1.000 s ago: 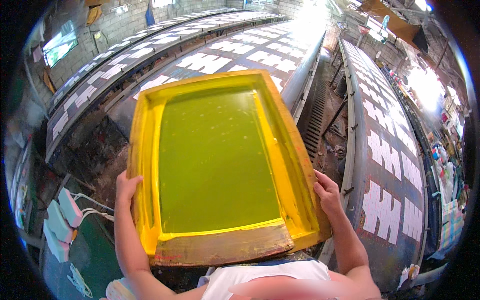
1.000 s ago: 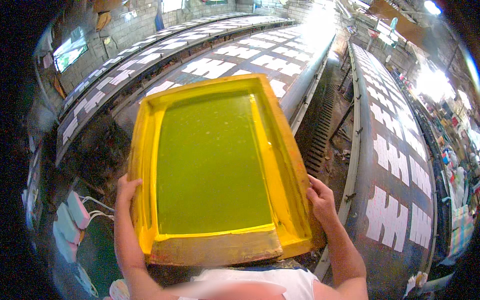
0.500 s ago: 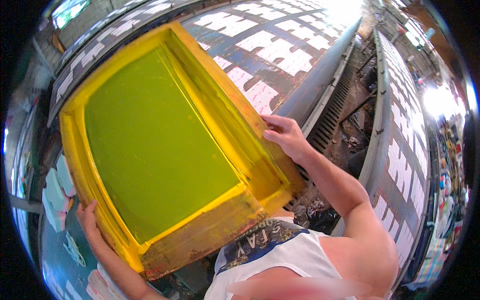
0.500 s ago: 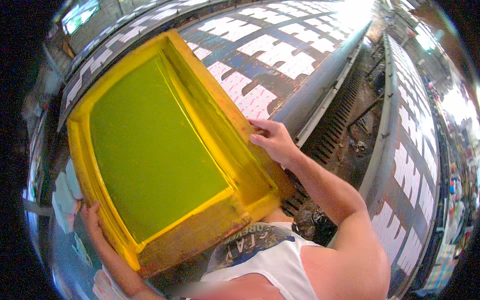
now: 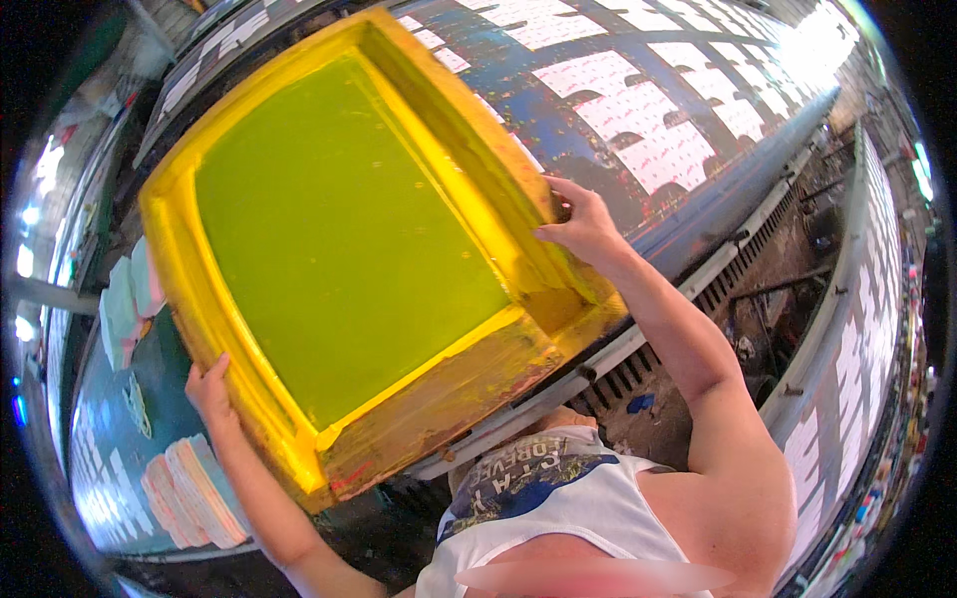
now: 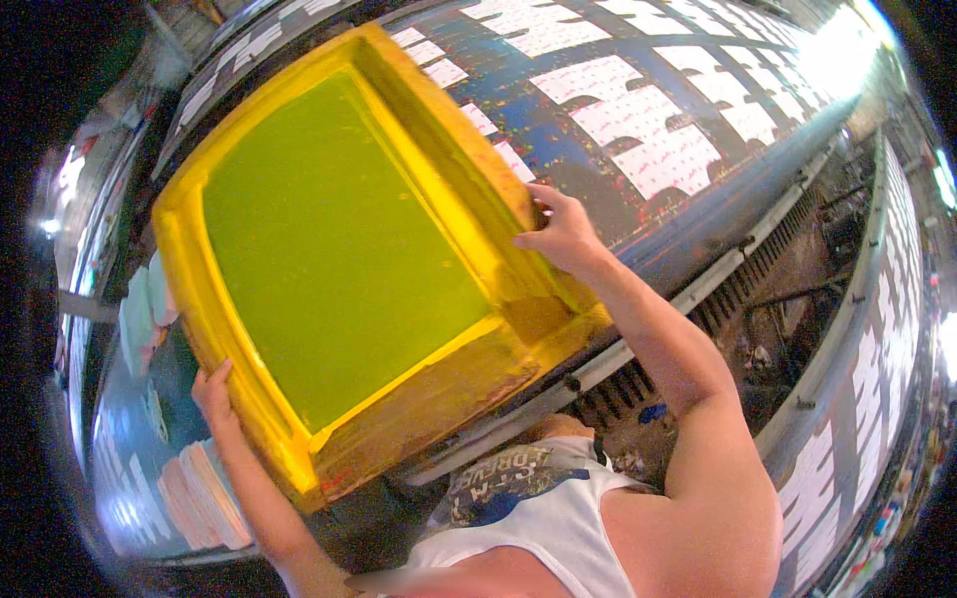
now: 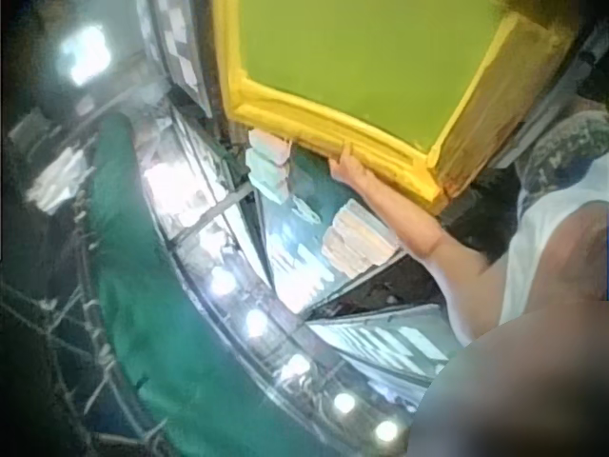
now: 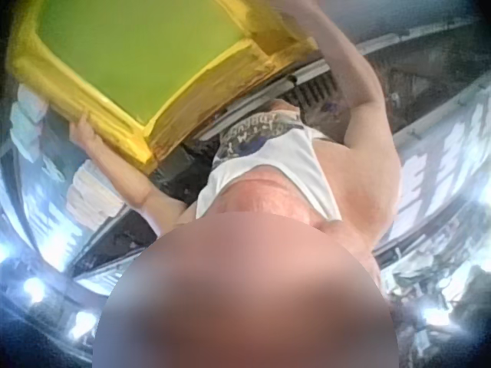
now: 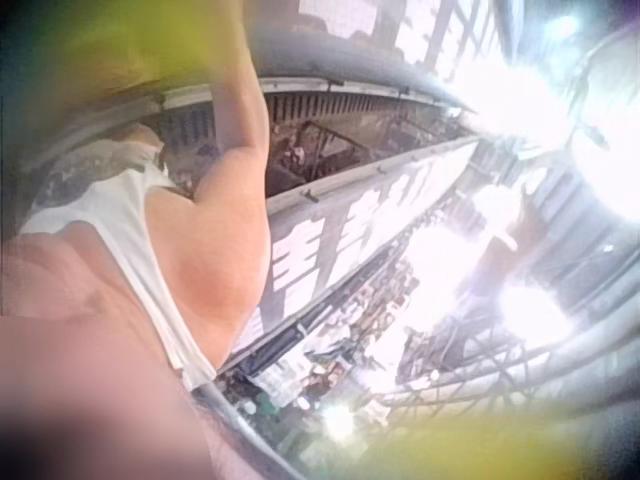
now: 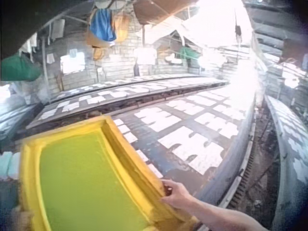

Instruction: The person holds a yellow screen-printing frame and repeatedly uses a squeegee to pull green ink across the mesh. The person repositions the frame and repeats the squeegee strokes multiple times on the same screen.

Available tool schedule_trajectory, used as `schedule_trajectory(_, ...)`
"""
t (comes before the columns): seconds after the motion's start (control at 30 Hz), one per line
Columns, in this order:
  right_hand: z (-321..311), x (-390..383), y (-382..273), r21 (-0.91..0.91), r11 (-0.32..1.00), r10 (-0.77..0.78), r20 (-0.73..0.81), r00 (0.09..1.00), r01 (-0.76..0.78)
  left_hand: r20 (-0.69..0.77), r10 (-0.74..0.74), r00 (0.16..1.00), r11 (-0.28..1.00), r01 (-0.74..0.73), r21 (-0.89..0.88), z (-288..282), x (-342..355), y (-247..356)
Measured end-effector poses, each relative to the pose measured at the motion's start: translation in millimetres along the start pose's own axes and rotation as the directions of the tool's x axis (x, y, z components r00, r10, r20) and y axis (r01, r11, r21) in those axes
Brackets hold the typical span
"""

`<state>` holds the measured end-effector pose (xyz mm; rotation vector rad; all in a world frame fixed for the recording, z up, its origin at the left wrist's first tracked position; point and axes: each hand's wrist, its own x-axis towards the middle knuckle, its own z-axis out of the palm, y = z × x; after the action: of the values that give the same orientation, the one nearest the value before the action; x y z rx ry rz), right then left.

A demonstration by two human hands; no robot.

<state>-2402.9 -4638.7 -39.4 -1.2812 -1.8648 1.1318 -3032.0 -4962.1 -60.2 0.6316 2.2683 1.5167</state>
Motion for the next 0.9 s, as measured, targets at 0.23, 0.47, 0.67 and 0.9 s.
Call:
schedule_trajectory(0.23,-71.0,16.8,71.8,0.075,0.997,0.026,-0.063,0.998,-0.022,0.043,-0.086,0.995,0.991,0.090,-0.102,134.6,-58.1,19.8)
schedule_trajectory(0.47,-125.6,26.8,98.3,-0.004,0.998,0.062,-0.099,0.993,-0.063,0.048,-0.125,0.991,0.984,0.130,-0.123,199.8,-96.6,44.1)
schedule_trajectory(0.67,-138.9,24.9,101.9,0.035,0.996,0.083,-0.100,0.992,-0.080,0.064,-0.137,0.989,0.977,0.145,-0.154,217.5,-108.2,52.0)
schedule_trajectory(0.9,-146.0,24.8,103.1,-0.069,0.997,0.009,-0.099,0.995,-0.016,0.060,-0.187,0.980,0.973,0.193,-0.125,220.7,-110.9,54.7)
